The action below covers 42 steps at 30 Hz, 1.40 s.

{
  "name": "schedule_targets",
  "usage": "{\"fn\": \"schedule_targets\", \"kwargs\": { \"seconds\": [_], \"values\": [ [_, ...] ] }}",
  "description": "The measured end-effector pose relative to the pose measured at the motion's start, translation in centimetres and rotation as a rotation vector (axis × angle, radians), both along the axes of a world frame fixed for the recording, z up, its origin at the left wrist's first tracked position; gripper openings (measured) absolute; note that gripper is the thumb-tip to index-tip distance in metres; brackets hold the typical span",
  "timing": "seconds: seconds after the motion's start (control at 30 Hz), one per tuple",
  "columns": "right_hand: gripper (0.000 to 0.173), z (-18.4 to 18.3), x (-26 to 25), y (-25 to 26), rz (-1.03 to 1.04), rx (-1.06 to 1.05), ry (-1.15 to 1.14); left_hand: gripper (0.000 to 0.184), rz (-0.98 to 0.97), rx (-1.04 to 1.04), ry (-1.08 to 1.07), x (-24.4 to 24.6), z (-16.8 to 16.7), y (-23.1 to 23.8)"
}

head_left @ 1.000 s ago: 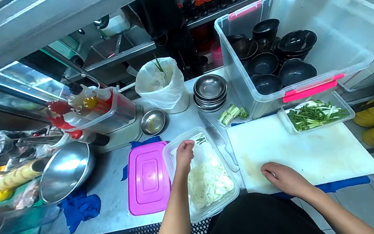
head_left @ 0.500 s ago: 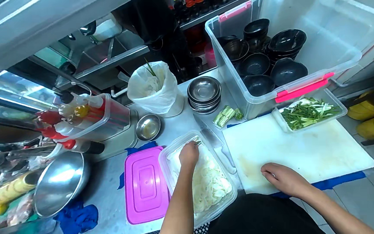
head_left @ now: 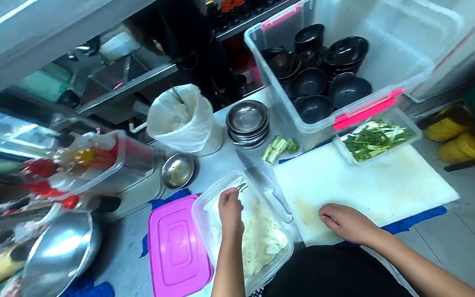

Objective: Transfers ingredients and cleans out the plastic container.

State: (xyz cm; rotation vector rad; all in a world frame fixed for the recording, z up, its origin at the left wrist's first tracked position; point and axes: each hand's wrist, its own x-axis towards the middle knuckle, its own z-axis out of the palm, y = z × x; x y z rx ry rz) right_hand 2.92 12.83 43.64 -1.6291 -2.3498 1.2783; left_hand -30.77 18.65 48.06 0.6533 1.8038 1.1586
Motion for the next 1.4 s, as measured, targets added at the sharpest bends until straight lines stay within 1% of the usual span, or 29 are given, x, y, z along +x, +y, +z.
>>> {"fn": "schedule_targets", "kwargs": {
  "seconds": [0.07, 0.17, 0.27, 0.37, 0.43, 0.5, 0.53, 0.6, 0.67, 0.73, 0.8, 0.87, 0.93, 1.03, 1.13, 1.2, 1.27, 1.33, 1.4],
  "values": [
    [0.038, 0.3, 0.4, -0.1, -0.021, -0.009, 0.015, 0.018, -0.023, 0.032, -0.111, 2.9, 2.6, -0.3],
    [0.038, 0.8, 1.2, -0.3, -0.06, -0.017, 0.032, 0.031, -0.159, 0.038, -0.29, 8.1, 5.3, 0.0],
    [0.038, 1.2, 2.6, -0.7, -0.114, 0.016, 0.067, 0.035, -0.284, -0.08, -0.46, 14.3, 6.4, 1.7],
    [0.038, 1.4, 4.4, -1.5, -0.178, 0.056, 0.091, 0.043, -0.383, -0.203, -0.563, 20.5, 6.1, 4.4],
    [0.038, 1.5, 6.0, -2.2, -0.23, 0.064, 0.091, 0.044, -0.442, -0.25, -0.59, 24.4, 6.2, 6.5],
    [0.039, 1.3, 7.7, -3.2, -0.301, 0.07, 0.08, 0.036, -0.523, -0.242, -0.576, 28.0, 6.6, 8.4],
    [0.039, 1.1, 8.6, -3.8, -0.342, 0.081, 0.076, 0.036, -0.579, -0.233, -0.551, 29.5, 6.6, 9.2],
    [0.038, 0.5, 10.4, -4.9, -0.415, 0.099, 0.064, 0.046, -0.685, -0.241, -0.474, 31.6, 6.5, 10.5],
    [0.037, 0.1, 12.1, -6.1, -0.477, 0.112, 0.047, 0.052, -0.713, -0.259, -0.375, 32.4, 6.5, 10.9],
    [0.037, -0.1, 13.4, -6.9, -0.529, 0.123, 0.037, 0.051, -0.665, -0.231, -0.31, 31.8, 7.4, 10.4],
    [0.037, -0.3, 14.4, -7.4, -0.564, 0.117, 0.031, 0.042, -0.638, -0.159, -0.259, 30.0, 7.5, 9.6],
    [0.037, -0.5, 15.0, -7.5, -0.578, 0.111, 0.028, 0.03, -0.664, -0.072, -0.254, 26.9, 6.6, 8.1],
    [0.036, -0.7, 15.2, -6.9, -0.567, 0.116, 0.028, 0.024, -0.647, -0.048, -0.24, 23.2, 5.3, 6.3],
    [0.037, -0.5, 14.8, -5.2, -0.492, 0.119, 0.035, 0.02, -0.505, -0.072, -0.249, 17.3, 3.9, 1.9],
    [0.035, 0.3, 13.7, -2.6, -0.439, 0.165, 0.085, 0.027, -0.3, -0.02, -0.281, 11.7, 3.8, -3.1],
    [0.031, 0.0, 13.7, -1.0, -0.552, 0.291, 0.129, 0.028, -0.123, 0.027, -0.294, 8.6, 4.2, -6.1],
    [0.03, -0.7, 14.8, 0.8, -0.761, 0.404, 0.111, 0.029, 0.031, 0.072, -0.294, 5.9, 4.7, -8.4],
    [0.038, -1.3, 16.7, 2.4, -0.986, 0.458, 0.073, 0.029, 0.165, 0.098, -0.283, 3.9, 5.0, -10.5],
    [0.045, -1.5, 18.3, 3.9, -1.133, 0.501, 0.038, 0.026, 0.264, 0.108, -0.26, 2.7, 5.1, -12.3]
  ]
}}
